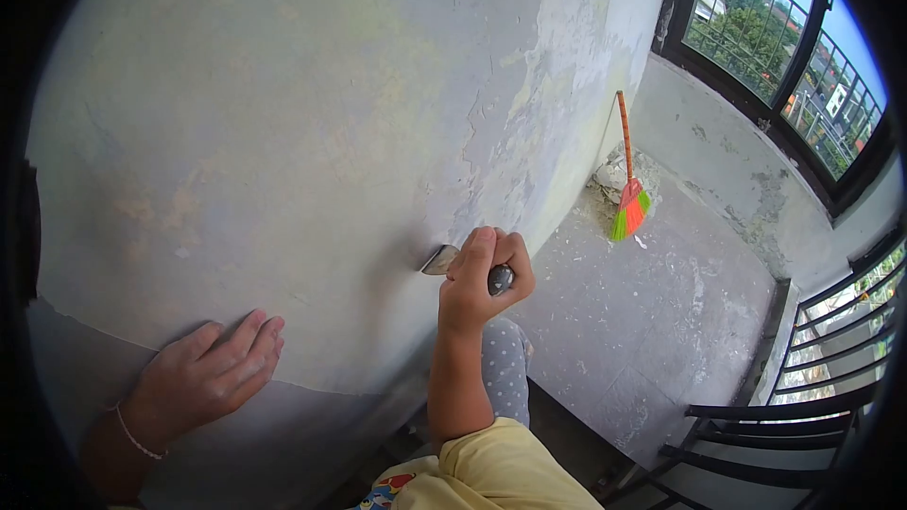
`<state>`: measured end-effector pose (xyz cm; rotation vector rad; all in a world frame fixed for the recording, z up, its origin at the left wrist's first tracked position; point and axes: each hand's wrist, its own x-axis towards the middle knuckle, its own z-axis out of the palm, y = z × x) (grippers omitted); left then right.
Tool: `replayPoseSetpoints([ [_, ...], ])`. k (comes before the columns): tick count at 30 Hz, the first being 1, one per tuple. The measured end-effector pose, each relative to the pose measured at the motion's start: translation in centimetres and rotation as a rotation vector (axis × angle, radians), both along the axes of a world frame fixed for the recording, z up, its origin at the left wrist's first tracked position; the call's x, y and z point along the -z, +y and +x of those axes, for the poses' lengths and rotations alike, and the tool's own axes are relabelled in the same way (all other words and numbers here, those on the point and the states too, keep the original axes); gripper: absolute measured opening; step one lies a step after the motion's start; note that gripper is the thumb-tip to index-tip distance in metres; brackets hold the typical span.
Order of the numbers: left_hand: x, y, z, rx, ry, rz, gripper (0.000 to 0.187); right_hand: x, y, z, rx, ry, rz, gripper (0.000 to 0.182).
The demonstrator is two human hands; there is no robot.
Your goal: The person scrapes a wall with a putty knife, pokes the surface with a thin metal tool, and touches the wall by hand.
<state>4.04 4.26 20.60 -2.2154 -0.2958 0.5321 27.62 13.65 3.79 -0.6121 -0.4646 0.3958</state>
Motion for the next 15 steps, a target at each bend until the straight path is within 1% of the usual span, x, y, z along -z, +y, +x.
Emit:
replayPoseSetpoints([
  [3, 0.2, 0.1, 0.0, -0.005, 0.006, -0.010, 0.018, -1.2, -2.6, 1.8, 0.040, -0.012, 0.300, 0.038],
  [4, 0.2, 0.1, 0.1, -0.013, -0.004, -0.009, 0.018, -1.7, -2.9, 1.5, 0.033, -0.008, 0.285, 0.038],
  [6, 0.1, 0.1, 0.2, -0.012, -0.009, -0.016, 0.018, -2.6, -2.4, 1.1, -0.019, 0.040, 0.382, 0.038],
  [7, 0.1, 0.1, 0.3, -0.014, -0.006, -0.020, 0.018, -2.5, -1.4, 0.7, -0.020, -0.006, 0.292, 0.037],
  [10, 0.0, 0.2, 0.4, -0.008, -0.009, -0.014, 0.018, -2.8, -1.4, 1.6, -0.055, 0.035, 0.253, 0.037],
  [12, 0.1, 0.2, 0.3, -0.010, -0.009, -0.012, 0.018, -3.4, -2.3, 1.7, -0.051, 0.031, 0.309, 0.037],
  [14, 0.2, 0.2, 0.2, -0.013, -0.014, -0.020, 0.018, -4.3, -3.6, 1.3, -0.037, 0.065, 0.447, 0.038],
  [15, 0.3, 0.0, 0.2, -0.018, -0.014, -0.030, 0.018, -3.3, -2.3, 0.3, -0.069, 0.059, 0.353, 0.039],
])
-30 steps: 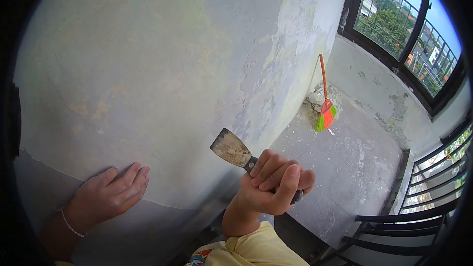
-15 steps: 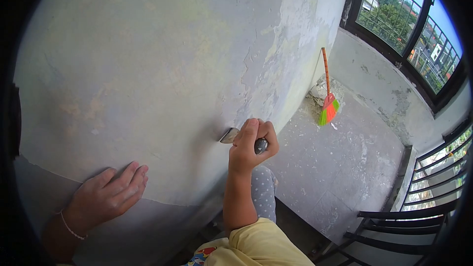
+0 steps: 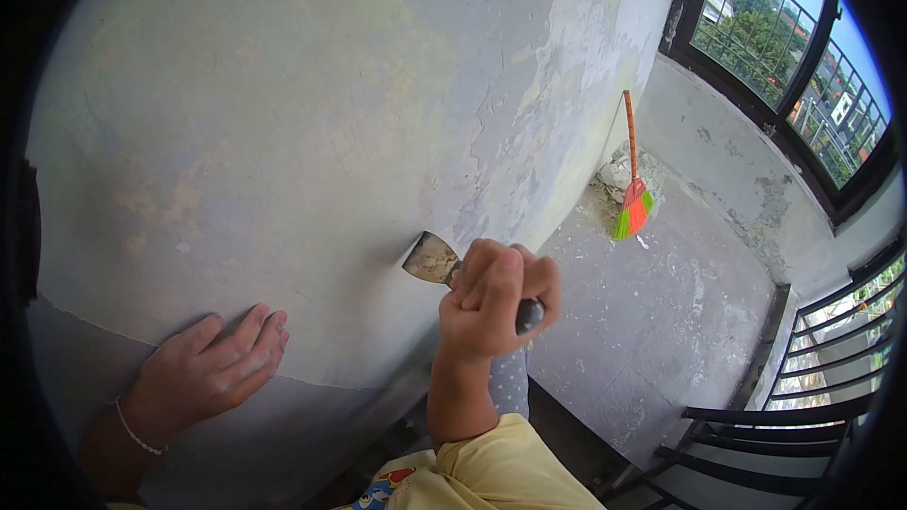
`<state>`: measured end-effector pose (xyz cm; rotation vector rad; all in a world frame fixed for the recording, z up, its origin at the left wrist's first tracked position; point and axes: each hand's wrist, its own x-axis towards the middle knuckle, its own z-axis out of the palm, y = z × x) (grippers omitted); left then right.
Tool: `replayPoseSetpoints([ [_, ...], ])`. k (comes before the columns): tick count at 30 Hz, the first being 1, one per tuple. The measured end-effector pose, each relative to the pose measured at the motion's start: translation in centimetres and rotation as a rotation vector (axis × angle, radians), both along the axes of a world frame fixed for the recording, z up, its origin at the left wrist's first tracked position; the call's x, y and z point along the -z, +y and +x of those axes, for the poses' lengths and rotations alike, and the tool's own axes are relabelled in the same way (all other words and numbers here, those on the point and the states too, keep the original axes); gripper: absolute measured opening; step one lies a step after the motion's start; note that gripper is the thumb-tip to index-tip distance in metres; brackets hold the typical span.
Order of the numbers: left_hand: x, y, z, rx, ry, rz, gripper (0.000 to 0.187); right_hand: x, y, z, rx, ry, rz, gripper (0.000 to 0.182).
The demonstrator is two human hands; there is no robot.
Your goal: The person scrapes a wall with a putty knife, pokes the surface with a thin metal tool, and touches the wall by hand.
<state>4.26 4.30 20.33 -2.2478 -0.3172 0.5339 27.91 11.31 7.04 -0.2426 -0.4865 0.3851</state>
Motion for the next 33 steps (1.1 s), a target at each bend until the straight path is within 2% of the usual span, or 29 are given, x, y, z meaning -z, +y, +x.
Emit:
replayPoseSetpoints([
  [1, -0.1, -0.1, 0.0, -0.007, 0.006, -0.007, 0.018, 3.0, 2.4, -1.5, 0.044, -0.108, -0.268, 0.041],
  [3, -0.4, 0.0, 0.1, -0.001, 0.007, 0.016, 0.017, 9.6, 5.2, -2.1, 0.231, -0.358, -0.522, 0.042],
  [5, -0.4, 0.1, -0.1, 0.028, 0.001, 0.004, 0.016, 5.1, 2.0, -0.1, -0.009, 0.021, -0.276, 0.042],
  [6, -0.3, 0.1, -0.1, 0.012, -0.001, -0.011, 0.016, 4.0, 1.3, 0.9, 0.014, 0.004, -0.148, 0.040],
  [7, -0.4, 0.3, 0.0, 0.029, 0.012, -0.013, 0.020, 3.1, 0.6, 0.9, 0.004, 0.012, -0.185, 0.040],
  [9, -0.4, 0.4, 0.0, 0.061, 0.019, -0.003, 0.025, 1.2, 0.9, 1.4, 0.021, -0.015, -0.040, 0.037],
  [17, 0.2, 0.3, 0.0, 0.022, -0.063, -0.015, 0.017, 0.7, 1.0, 3.4, -0.095, 0.065, -0.103, 0.038],
  [21, -0.4, 0.3, 0.2, 0.012, -0.003, -0.054, 0.021, -0.5, 0.1, 3.7, -0.030, 0.050, 0.039, 0.037],
  [23, -0.3, 0.1, 0.1, 0.022, -0.038, -0.051, 0.022, 0.6, 3.7, 2.0, -0.090, 0.031, -0.270, 0.039],
  [25, -0.3, -0.1, 0.0, 0.032, -0.037, -0.058, 0.023, 2.0, 4.4, 2.3, -0.118, 0.023, -0.351, 0.039],
  [28, -0.1, 0.3, -0.1, 0.020, -0.058, -0.051, 0.023, 0.6, 1.5, 4.3, -0.120, 0.162, -0.065, 0.037],
  [31, -0.1, 0.0, 0.1, 0.007, -0.039, -0.066, 0.021, 0.2, 2.1, 3.0, -0.154, 0.120, -0.105, 0.036],
  [33, -0.2, 0.0, 0.2, 0.007, -0.036, -0.035, 0.019, 2.1, 4.1, 2.1, -0.152, 0.078, -0.301, 0.037],
])
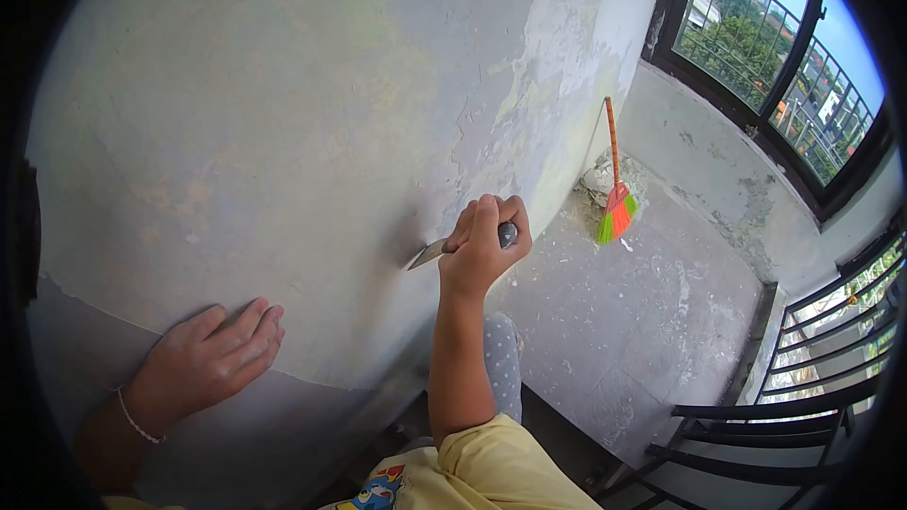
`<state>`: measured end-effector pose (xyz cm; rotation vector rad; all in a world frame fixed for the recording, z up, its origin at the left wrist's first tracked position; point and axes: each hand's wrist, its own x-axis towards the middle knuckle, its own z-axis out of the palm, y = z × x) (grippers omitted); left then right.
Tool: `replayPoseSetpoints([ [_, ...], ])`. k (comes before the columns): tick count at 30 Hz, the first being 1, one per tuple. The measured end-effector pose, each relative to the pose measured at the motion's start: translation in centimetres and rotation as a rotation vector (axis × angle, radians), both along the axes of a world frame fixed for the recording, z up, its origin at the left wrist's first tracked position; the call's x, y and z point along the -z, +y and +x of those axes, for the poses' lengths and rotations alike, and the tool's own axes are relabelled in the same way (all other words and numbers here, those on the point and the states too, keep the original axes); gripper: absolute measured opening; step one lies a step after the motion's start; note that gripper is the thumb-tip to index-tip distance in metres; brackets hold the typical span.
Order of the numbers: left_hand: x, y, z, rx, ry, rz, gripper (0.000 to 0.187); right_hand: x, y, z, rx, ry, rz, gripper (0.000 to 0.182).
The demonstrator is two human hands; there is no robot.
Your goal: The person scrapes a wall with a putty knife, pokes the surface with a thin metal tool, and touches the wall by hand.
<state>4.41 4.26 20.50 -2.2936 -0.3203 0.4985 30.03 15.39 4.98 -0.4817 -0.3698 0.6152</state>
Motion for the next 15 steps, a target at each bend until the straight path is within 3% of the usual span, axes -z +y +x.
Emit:
replayPoseSetpoints([
  [6, 0.3, 0.1, -0.2, -0.006, 0.017, -0.035, 0.020, -1.4, -2.9, 1.3, 0.056, 0.108, 0.201, 0.037],
  [10, 0.3, 0.2, -0.1, -0.010, -0.030, -0.024, 0.020, -0.2, -2.0, 3.2, 0.009, 0.163, 0.169, 0.038],
  [15, 0.6, 0.1, -0.1, -0.038, -0.054, -0.022, 0.019, -1.4, -3.4, 2.7, -0.282, 0.043, 0.260, 0.039],
])
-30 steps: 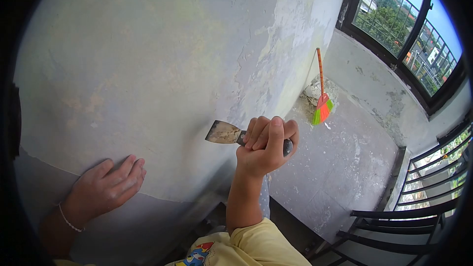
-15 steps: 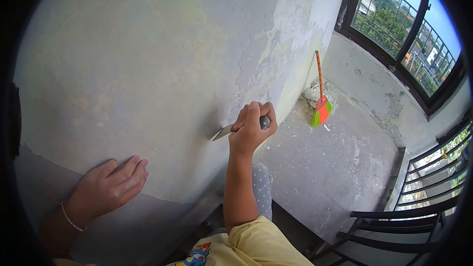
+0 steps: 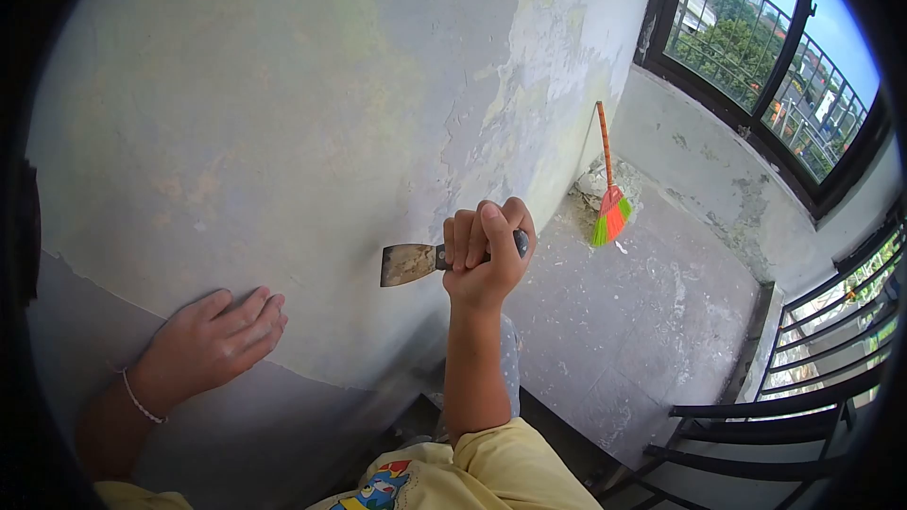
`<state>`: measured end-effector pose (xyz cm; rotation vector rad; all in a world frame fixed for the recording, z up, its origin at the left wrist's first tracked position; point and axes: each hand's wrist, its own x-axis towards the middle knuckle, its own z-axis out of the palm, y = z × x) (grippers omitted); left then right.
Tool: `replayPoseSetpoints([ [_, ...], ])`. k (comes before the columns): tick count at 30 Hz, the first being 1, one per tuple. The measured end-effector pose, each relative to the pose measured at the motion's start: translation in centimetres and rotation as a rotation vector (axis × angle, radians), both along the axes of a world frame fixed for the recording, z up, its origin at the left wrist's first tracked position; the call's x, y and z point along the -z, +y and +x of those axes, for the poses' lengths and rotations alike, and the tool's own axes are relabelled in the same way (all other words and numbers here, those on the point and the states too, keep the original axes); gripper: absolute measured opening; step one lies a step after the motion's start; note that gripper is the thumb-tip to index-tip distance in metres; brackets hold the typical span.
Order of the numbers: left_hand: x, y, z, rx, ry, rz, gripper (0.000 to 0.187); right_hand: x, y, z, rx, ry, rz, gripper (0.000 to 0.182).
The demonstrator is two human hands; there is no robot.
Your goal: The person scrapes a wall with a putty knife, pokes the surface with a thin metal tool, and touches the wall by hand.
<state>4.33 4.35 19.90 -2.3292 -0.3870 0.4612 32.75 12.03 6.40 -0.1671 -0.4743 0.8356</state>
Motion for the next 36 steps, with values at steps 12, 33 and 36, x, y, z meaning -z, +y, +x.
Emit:
replayPoseSetpoints([
  [12, 5.9, 0.0, 2.9, -0.371, 0.045, 0.598, 0.077, 13.3, -6.3, 2.3, -0.257, -0.105, -0.776, 0.026],
  [33, 16.0, 5.3, 9.3, -0.435, -0.071, 0.631, 0.081, 12.9, -10.4, 8.4, 0.141, -0.135, -0.924, 0.037],
  [36, 11.2, 4.9, 8.2, -0.421, -0.123, 0.694, 0.080, 13.5, -8.5, 7.2, 0.011, -0.130, -0.732, 0.044],
])
